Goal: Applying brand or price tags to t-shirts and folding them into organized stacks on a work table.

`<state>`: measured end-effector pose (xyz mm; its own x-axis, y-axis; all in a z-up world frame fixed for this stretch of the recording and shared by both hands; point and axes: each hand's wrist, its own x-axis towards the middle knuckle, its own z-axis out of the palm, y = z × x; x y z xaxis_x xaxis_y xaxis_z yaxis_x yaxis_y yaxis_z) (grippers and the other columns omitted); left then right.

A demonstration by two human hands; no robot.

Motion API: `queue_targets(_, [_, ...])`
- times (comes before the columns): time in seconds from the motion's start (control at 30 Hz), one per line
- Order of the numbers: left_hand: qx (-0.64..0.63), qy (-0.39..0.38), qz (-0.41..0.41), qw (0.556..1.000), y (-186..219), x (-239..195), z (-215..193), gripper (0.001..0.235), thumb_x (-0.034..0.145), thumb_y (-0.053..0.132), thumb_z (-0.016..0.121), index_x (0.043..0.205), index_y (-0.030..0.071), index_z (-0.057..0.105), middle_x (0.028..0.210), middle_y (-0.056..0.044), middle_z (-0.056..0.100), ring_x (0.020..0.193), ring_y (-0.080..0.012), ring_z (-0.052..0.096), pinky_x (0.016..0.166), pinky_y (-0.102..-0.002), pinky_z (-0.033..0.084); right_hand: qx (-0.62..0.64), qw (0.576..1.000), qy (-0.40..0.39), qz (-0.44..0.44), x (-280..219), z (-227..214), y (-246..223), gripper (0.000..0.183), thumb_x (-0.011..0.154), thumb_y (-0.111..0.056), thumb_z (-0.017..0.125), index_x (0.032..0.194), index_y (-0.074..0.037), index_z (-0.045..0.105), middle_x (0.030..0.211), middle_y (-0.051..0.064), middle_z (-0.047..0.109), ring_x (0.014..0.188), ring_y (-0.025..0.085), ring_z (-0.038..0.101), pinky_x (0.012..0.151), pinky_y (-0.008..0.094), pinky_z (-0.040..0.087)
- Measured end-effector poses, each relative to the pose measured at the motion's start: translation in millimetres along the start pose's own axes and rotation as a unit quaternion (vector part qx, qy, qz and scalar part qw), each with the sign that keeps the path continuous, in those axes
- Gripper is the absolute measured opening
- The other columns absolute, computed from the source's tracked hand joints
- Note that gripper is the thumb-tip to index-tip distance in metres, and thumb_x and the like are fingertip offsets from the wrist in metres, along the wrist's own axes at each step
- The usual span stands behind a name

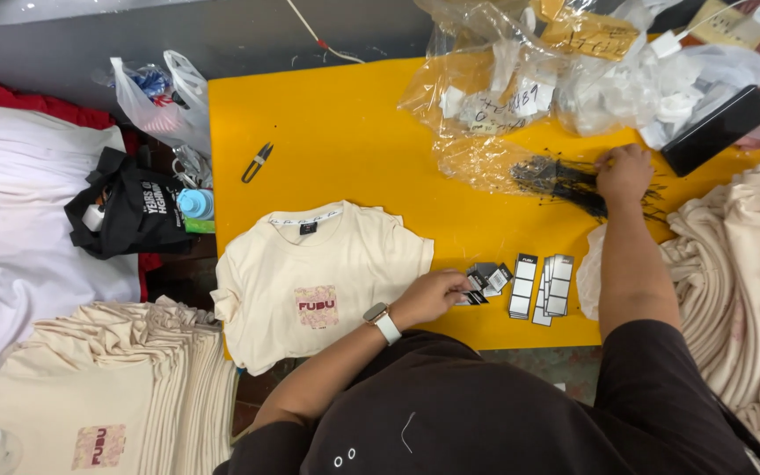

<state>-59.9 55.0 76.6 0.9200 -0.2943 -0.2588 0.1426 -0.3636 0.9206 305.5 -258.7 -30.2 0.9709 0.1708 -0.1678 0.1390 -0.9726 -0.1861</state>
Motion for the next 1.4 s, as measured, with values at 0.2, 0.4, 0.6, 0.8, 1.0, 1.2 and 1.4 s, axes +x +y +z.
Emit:
queue_targets(0.2, [-0.022, 0.023, -0.042, 0.999, -13, 12, -25, 0.011, 0.099, 0.016, 0.064, 0.106, 0.009, 0.069, 0.104, -0.005, 0.071, 0.095, -0.0215, 0.067, 0.081, -0.034, 0.052, -0.156, 0.968, 0.137, -0.143, 21, -31, 44, 0.01, 0.094, -0.028, 0.073, 0.099, -0.032, 0.081, 0.097, -0.008, 0.077, 0.087, 0.028, 0.07, 0.075, 0.047, 0.041])
queue_targets(0.4, [0.072, 0.015, 0.026, 0.997, 11, 40, -25, 0.008, 0.1, 0.013, 0.061, 0.101, 0.008, 0.067, 0.107, -0.005, 0.066, 0.094, -0.0248, 0.067, 0.077, -0.038, 0.05, -0.158, 0.949, 0.205, -0.179, -20, -109, 66, 0.023, 0.089, -0.018, 0.078, 0.107, -0.028, 0.086, 0.103, -0.004, 0.077, 0.09, 0.02, 0.072, 0.069, 0.033, 0.054])
queue_targets(0.6, [0.245, 0.184, 0.244, 0.92, 87, 42, -25, 0.022, 0.092, -0.005, 0.061, 0.108, 0.007, 0.069, 0.151, -0.017, 0.047, 0.118, -0.0378, 0.054, 0.085, -0.05, 0.055, 0.096, 0.937, 0.138, -0.307, -170, -192, -89, 0.037, 0.09, 0.023, 0.059, 0.109, 0.003, 0.083, 0.105, 0.018, 0.076, 0.098, 0.032, 0.068, 0.085, 0.041, 0.054])
queue_targets(0.8, [0.206, 0.192, 0.214, 0.935, 44, 17, -33, 0.013, 0.093, 0.004, 0.054, 0.093, 0.015, 0.061, 0.091, -0.001, 0.06, 0.092, -0.0301, 0.063, 0.07, -0.043, 0.049, 0.239, 0.916, -0.007, -0.323, -257, -175, -190, 0.007, 0.088, 0.001, 0.078, 0.092, -0.005, 0.079, 0.091, 0.014, 0.074, 0.085, 0.034, 0.07, 0.079, 0.044, 0.056])
queue_targets(1.0, [0.088, 0.203, 0.068, 0.973, 34, -72, -43, 0.009, 0.095, 0.007, 0.061, 0.096, 0.011, 0.069, 0.085, -0.004, 0.066, 0.087, -0.0281, 0.066, 0.077, -0.04, 0.05, 0.522, 0.833, -0.096, -0.155, -275, -102, -206, 0.017, 0.091, 0.003, 0.081, 0.105, -0.003, 0.075, 0.103, 0.014, 0.073, 0.098, 0.017, 0.071, 0.09, 0.03, 0.057])
queue_targets(1.2, [-0.098, 0.271, 0.002, 0.958, 8, -115, -33, 0.009, 0.093, 0.01, 0.071, 0.1, 0.014, 0.073, 0.086, 0.0, 0.073, 0.086, -0.0152, 0.07, 0.074, -0.029, 0.052, 0.783, 0.585, -0.208, -0.046, -307, -55, -292, 0.007, 0.101, -0.006, 0.065, 0.106, -0.007, 0.06, 0.097, 0.009, 0.073, 0.101, 0.023, 0.077, 0.094, 0.034, 0.064])
queue_targets(1.4, [-0.207, 0.293, 0.002, 0.933, -4, -146, -40, 0.01, 0.091, 0.009, 0.075, 0.1, 0.006, 0.074, 0.083, -0.01, 0.073, 0.07, -0.0132, 0.069, 0.058, -0.024, 0.054, 0.781, 0.586, -0.212, -0.044, -314, -50, -335, 0.01, 0.103, -0.007, 0.063, 0.112, -0.007, 0.061, 0.107, 0.007, 0.071, 0.108, 0.021, 0.076, 0.09, 0.028, 0.066])
